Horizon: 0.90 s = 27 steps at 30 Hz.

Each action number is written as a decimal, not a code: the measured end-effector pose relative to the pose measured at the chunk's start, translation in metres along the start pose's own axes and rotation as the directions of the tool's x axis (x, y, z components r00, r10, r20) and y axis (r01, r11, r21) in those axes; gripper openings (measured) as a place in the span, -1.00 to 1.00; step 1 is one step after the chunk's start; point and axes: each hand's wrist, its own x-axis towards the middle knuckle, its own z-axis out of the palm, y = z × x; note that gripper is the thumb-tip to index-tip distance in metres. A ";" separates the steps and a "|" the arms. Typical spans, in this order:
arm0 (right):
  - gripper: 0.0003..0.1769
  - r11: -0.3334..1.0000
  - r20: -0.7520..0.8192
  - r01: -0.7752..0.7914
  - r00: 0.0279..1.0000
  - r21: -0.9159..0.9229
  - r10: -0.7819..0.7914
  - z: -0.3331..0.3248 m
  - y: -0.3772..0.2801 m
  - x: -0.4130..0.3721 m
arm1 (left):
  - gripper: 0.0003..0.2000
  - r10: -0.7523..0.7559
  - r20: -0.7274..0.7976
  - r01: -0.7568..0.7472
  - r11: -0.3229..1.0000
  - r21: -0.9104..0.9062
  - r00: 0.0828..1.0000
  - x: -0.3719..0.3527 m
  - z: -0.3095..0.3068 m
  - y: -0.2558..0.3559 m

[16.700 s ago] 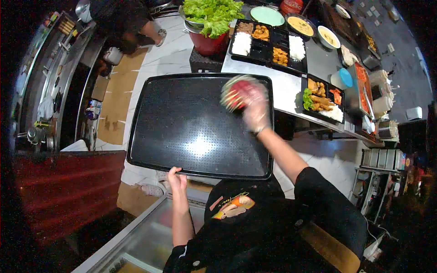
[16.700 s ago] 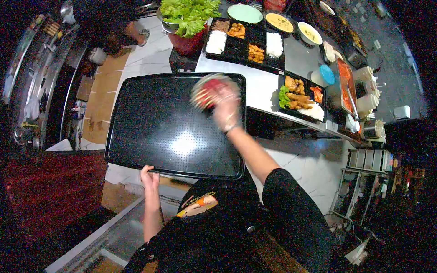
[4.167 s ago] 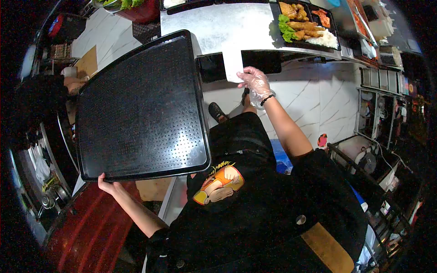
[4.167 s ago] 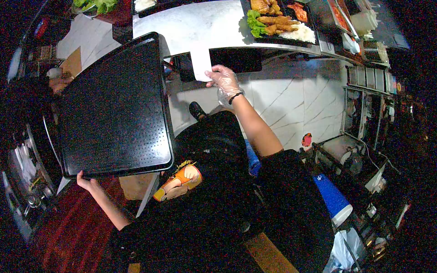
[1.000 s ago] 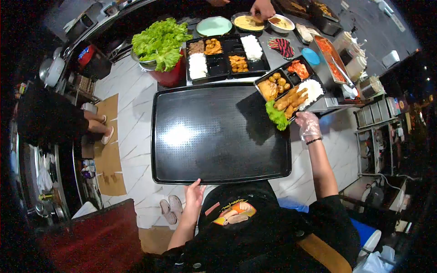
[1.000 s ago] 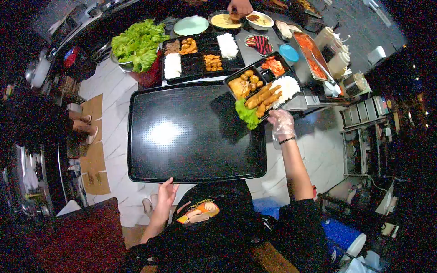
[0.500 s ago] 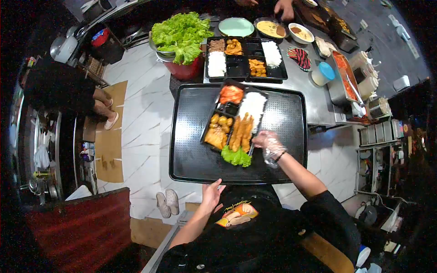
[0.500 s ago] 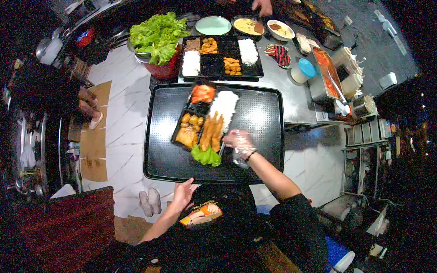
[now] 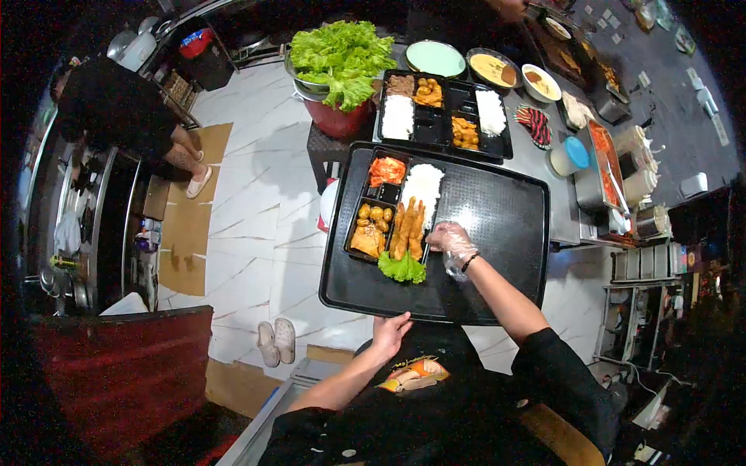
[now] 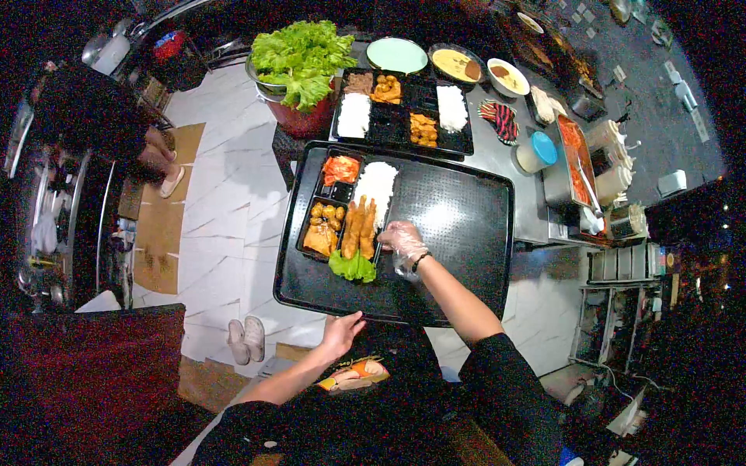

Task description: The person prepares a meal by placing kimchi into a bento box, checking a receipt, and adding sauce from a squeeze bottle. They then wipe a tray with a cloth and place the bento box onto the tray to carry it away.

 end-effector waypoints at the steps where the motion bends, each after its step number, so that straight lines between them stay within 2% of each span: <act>1: -0.85 0.998 0.015 0.002 1.000 -0.067 -0.001 -0.004 -0.006 0.003 | -0.77 0.085 -0.036 -0.084 0.996 0.040 0.996 0.002 0.000 -0.003; 2: -0.87 0.961 0.038 0.055 0.998 -0.270 -0.046 -0.007 -0.011 0.008 | -0.77 0.079 -0.036 -0.078 0.996 0.039 0.996 0.006 -0.003 -0.007; 4: -0.89 0.919 -0.013 -0.035 0.999 -0.392 0.032 -0.007 -0.036 -0.007 | -0.78 0.162 0.004 -0.162 0.987 -0.022 0.987 0.012 -0.011 -0.015; 8: -0.89 0.951 0.015 -0.037 0.999 -0.306 0.044 -0.013 -0.027 0.000 | -0.78 0.136 -0.018 -0.136 0.990 -0.027 0.991 0.005 0.000 -0.010; 10: -0.85 1.000 0.057 -0.024 0.998 0.007 0.024 -0.011 -0.024 -0.002 | -0.78 0.114 -0.031 -0.114 0.993 -0.012 0.993 0.004 0.003 -0.009; 12: -0.85 1.000 0.052 -0.030 0.998 0.003 0.030 -0.012 -0.025 -0.003 | -0.79 0.095 -0.047 -0.095 0.995 0.008 0.994 0.001 0.007 -0.008; 14: -0.85 0.996 0.039 -0.037 0.998 -0.077 0.040 -0.011 -0.026 -0.004 | -0.81 0.119 -0.066 -0.121 0.992 -0.027 0.991 0.000 0.010 -0.007; 16: -0.85 0.997 0.041 -0.042 0.998 -0.057 0.044 -0.011 -0.026 -0.006 | -0.80 0.121 -0.079 -0.122 0.992 -0.015 0.990 0.003 0.010 -0.008; 18: -0.86 0.998 0.062 0.017 0.998 -0.060 -0.013 -0.013 -0.016 -0.002 | -0.79 0.120 -0.088 -0.121 0.993 -0.004 0.989 0.012 0.006 -0.013; 19: -0.85 0.988 0.050 0.051 0.998 -0.146 -0.044 -0.015 -0.012 0.000 | -0.78 0.077 -0.125 -0.076 0.997 0.014 0.989 0.017 0.003 -0.014; 20: -0.85 0.988 0.047 0.053 0.998 -0.143 -0.046 -0.015 -0.014 -0.002 | -0.76 0.036 -0.162 -0.032 0.999 0.027 0.986 0.016 0.007 -0.012; 23: -0.85 0.967 0.075 0.092 0.994 -0.239 -0.076 -0.008 -0.012 -0.003 | -0.75 0.022 -0.127 -0.019 1.000 0.025 0.992 0.009 0.015 -0.008; 24: -0.85 0.967 0.074 0.088 0.995 -0.238 -0.073 -0.006 -0.007 -0.001 | -0.75 0.019 -0.129 -0.016 1.000 0.026 0.991 0.011 0.013 -0.008; 26: -0.84 0.992 0.103 0.092 0.991 -0.085 -0.083 -0.001 -0.001 0.001 | -0.54 -0.014 -0.158 0.010 1.000 -0.027 0.987 0.015 0.011 -0.008; 27: -0.82 0.993 0.102 0.072 0.993 -0.096 -0.062 0.002 -0.001 0.002 | -0.54 -0.015 -0.161 0.010 1.000 -0.027 0.987 0.016 0.012 -0.009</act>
